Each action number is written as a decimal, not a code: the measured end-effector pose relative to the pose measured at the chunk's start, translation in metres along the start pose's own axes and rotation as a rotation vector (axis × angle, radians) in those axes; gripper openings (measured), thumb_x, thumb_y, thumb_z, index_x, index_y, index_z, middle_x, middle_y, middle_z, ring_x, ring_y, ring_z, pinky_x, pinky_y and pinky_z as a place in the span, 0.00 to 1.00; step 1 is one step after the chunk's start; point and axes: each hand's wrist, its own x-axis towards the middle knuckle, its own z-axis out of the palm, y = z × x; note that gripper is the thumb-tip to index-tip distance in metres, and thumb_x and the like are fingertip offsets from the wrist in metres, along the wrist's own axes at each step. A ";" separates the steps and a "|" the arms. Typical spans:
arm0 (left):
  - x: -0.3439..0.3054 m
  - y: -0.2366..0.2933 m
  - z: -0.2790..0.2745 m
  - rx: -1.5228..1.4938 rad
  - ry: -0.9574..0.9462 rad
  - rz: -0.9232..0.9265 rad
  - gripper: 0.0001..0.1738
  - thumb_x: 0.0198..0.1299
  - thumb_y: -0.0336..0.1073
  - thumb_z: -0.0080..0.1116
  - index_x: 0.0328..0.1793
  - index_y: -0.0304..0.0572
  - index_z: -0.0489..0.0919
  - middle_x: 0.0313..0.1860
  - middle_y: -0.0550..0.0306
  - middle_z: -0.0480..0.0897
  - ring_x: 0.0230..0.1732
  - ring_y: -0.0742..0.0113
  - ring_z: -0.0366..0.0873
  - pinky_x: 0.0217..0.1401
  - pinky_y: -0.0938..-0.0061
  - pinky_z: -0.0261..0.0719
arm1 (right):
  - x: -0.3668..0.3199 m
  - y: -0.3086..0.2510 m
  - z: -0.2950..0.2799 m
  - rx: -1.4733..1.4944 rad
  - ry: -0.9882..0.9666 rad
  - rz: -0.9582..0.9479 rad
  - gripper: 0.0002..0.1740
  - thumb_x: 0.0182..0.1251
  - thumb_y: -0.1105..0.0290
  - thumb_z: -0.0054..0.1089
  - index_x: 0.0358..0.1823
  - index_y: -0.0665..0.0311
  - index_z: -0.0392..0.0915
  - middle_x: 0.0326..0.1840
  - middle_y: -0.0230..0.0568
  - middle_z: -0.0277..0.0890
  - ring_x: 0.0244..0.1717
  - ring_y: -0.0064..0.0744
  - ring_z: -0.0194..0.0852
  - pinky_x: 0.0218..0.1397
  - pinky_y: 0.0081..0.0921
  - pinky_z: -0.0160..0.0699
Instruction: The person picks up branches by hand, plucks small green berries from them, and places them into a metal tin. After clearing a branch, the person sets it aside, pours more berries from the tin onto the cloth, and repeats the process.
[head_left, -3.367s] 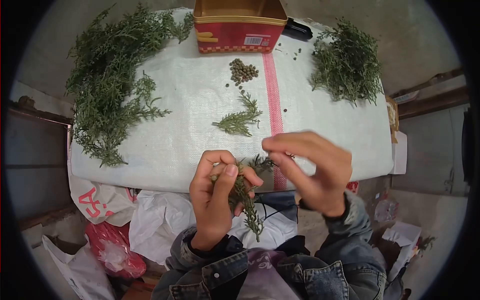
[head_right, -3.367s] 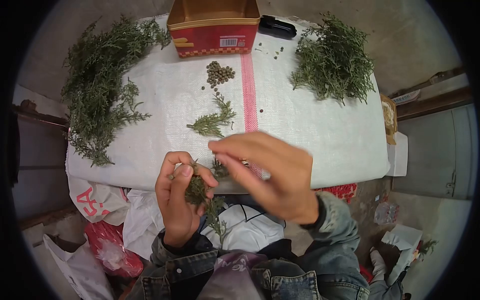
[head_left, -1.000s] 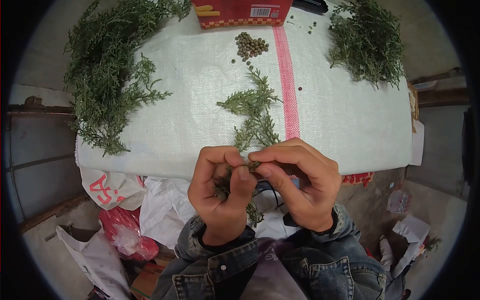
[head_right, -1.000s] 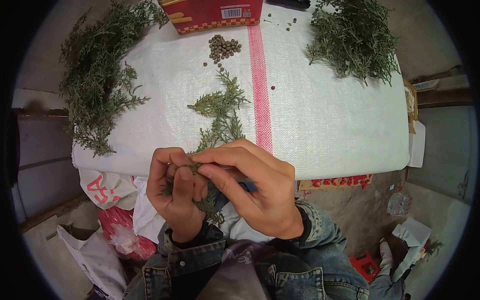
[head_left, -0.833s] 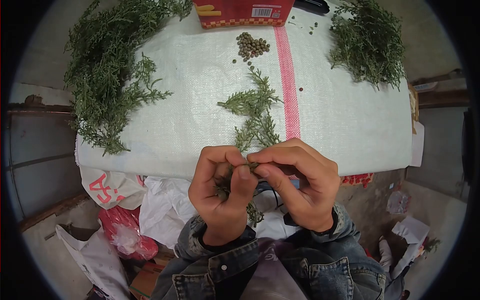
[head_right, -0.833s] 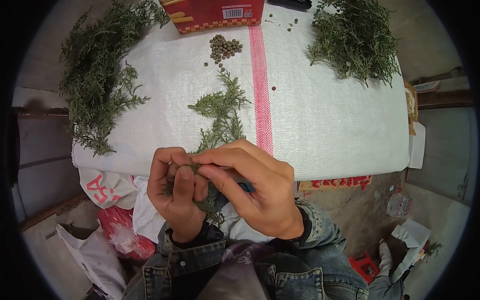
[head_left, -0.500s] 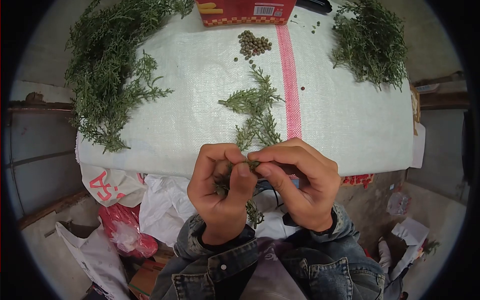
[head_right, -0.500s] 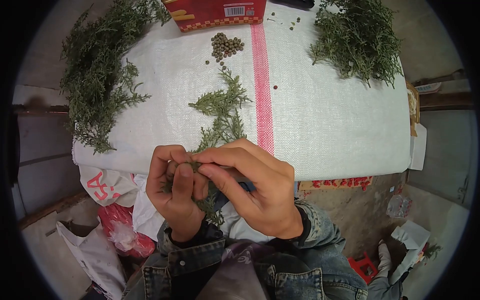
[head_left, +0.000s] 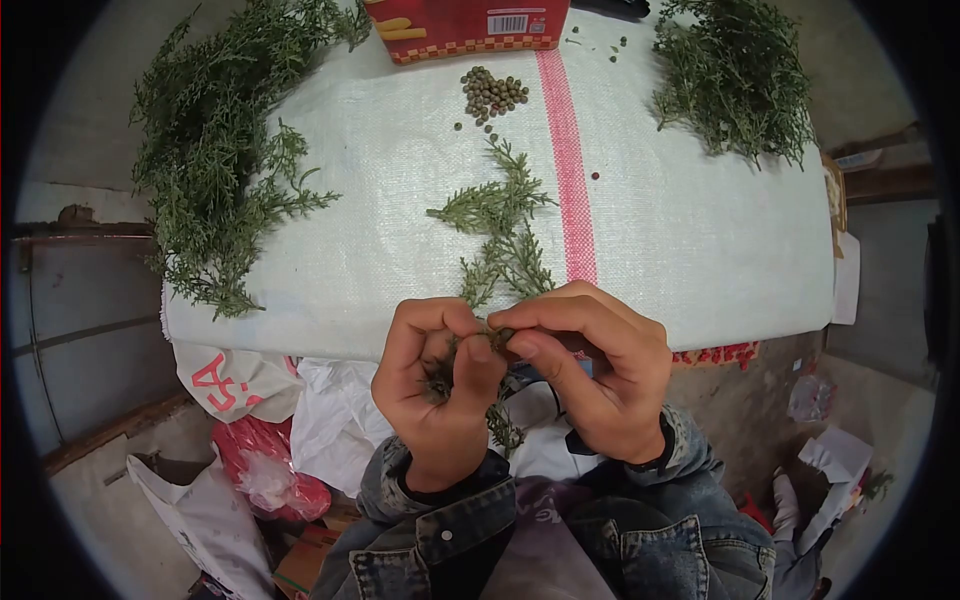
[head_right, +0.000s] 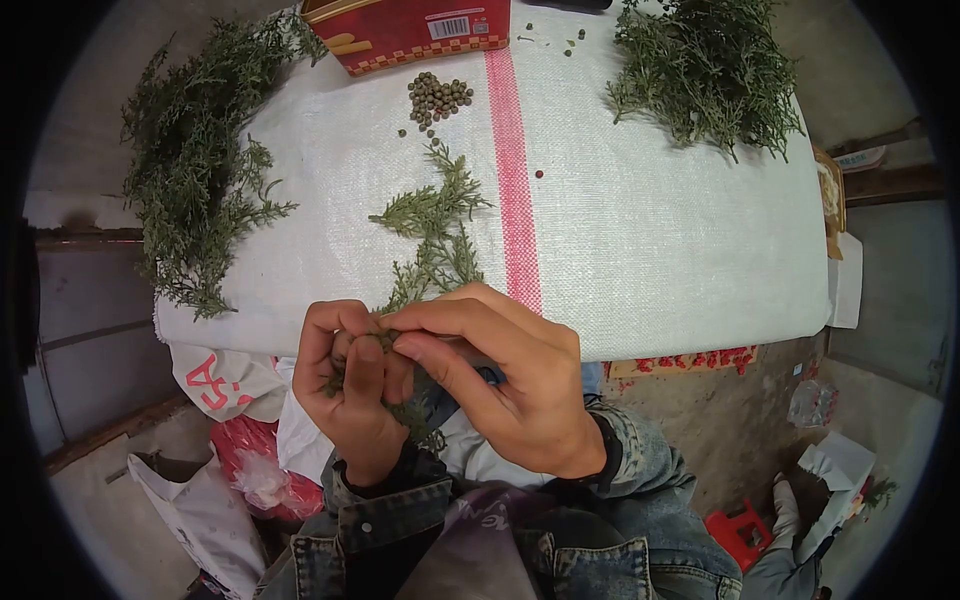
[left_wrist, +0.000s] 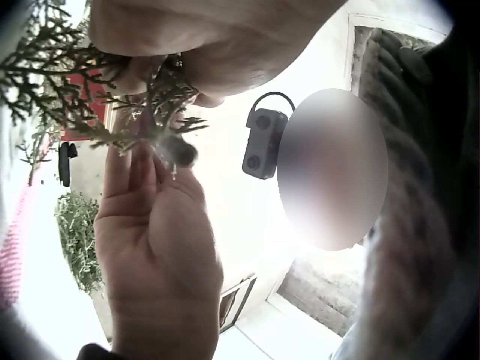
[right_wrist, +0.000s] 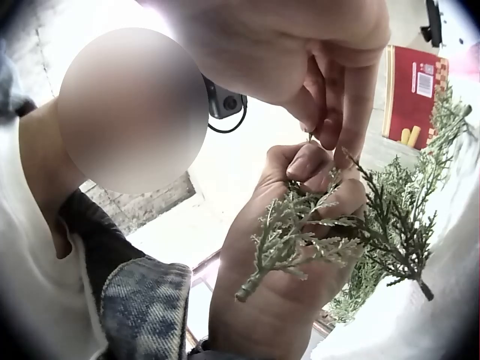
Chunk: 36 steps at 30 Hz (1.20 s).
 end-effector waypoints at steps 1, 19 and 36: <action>0.000 -0.001 0.000 -0.021 -0.010 -0.006 0.07 0.68 0.25 0.56 0.46 0.33 0.70 0.30 0.63 0.77 0.28 0.84 0.70 0.31 0.88 0.66 | 0.001 0.000 0.000 -0.002 0.000 -0.003 0.09 0.61 0.84 0.65 0.43 0.73 0.83 0.39 0.46 0.83 0.37 0.27 0.83 0.36 0.18 0.79; 0.001 -0.001 0.001 -0.147 0.015 -0.068 0.08 0.68 0.26 0.57 0.47 0.33 0.71 0.27 0.65 0.75 0.25 0.84 0.67 0.31 0.86 0.66 | -0.003 0.012 0.007 0.061 0.069 -0.042 0.09 0.62 0.83 0.65 0.44 0.74 0.84 0.37 0.47 0.84 0.35 0.26 0.82 0.35 0.18 0.78; 0.002 -0.004 -0.001 -0.136 -0.005 -0.076 0.06 0.67 0.23 0.55 0.48 0.33 0.71 0.28 0.65 0.74 0.27 0.84 0.66 0.30 0.86 0.64 | -0.004 0.008 0.013 -0.117 0.115 -0.095 0.07 0.64 0.83 0.64 0.43 0.75 0.83 0.39 0.49 0.84 0.37 0.28 0.82 0.37 0.20 0.79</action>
